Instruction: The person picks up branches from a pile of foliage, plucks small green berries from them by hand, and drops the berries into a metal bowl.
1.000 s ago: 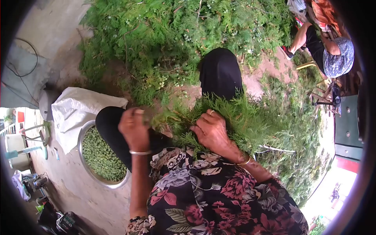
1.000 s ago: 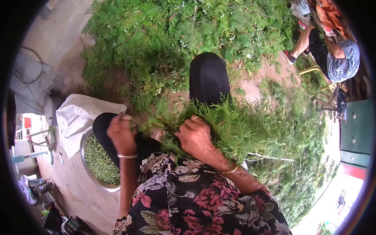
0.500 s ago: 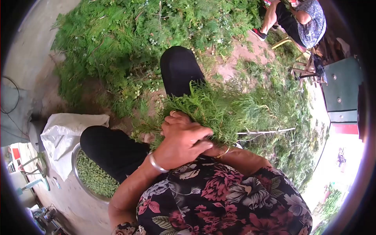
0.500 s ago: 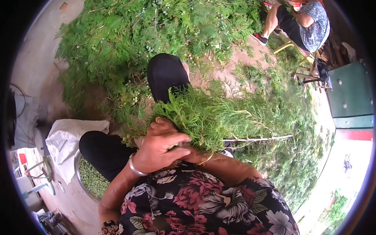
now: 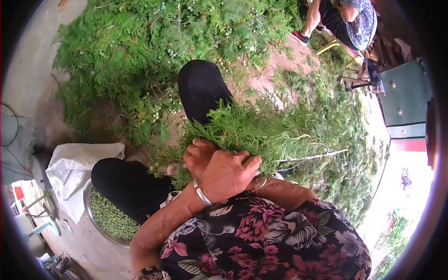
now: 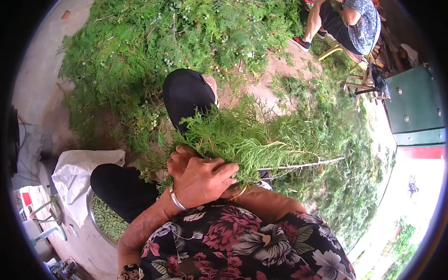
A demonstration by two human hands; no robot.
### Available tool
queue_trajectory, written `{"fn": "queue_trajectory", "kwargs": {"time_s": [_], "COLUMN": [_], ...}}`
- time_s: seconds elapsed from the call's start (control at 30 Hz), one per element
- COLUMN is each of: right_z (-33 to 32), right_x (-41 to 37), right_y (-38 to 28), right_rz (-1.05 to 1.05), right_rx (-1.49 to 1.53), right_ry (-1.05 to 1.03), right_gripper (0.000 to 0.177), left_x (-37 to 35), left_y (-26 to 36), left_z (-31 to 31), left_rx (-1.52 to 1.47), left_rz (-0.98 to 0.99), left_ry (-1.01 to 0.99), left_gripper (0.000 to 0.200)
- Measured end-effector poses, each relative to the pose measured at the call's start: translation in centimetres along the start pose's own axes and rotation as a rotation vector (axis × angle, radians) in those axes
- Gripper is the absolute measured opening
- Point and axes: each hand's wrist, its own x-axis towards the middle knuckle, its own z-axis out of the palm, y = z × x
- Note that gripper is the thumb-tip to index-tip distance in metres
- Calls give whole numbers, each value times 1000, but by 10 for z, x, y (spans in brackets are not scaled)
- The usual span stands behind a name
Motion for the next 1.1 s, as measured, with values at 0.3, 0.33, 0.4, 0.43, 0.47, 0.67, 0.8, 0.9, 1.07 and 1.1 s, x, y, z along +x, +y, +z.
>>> {"fn": "queue_trajectory", "kwargs": {"time_s": [0.3, 0.33, 0.4, 0.43, 0.47, 0.67, 0.8, 0.9, 1.07, 1.1], "right_z": [88, 83, 65, 55, 45, -10, -14, -31, -50, -48], "right_x": [-88, -80, -70, -69, -68, -73, -4, 12, 18, 18], "right_y": [43, 40, 43, 43, 44, 42, 19, 8, -3, -4], "right_rz": [375, 358, 322, 300, 278, 200, 140, 192, 269, 264], "right_rx": [1370, 1314, 1203, 1147, 1088, 728, 475, 505, 558, 561], "right_ry": [289, 264, 220, 199, 179, 72, 1, -72, -24, -39], "right_gripper": [20, 20, 21, 21, 21, 22, 23, 23, 20, 20], "left_x": [7, 6, 10, 10, 9, -21, -61, -98, -166, -175], "left_y": [14, 13, 14, 11, 8, -1, -36, -42, -59, -62], "left_z": [-31, -33, -70, -75, -78, -97, -144, -157, -113, -107], "left_rx": [-1072, -852, -1287, -1163, -1039, -1300, -776, -1291, -1525, -1523], "left_rz": [-463, -294, -471, -416, -359, -623, -387, -270, -322, -324], "left_ry": [422, 563, 508, 606, 700, 965, 1271, 1140, 1111, 1128], "left_gripper": [16, 14, 14, 14, 14, 12, 24, 25, 36, 36]}}
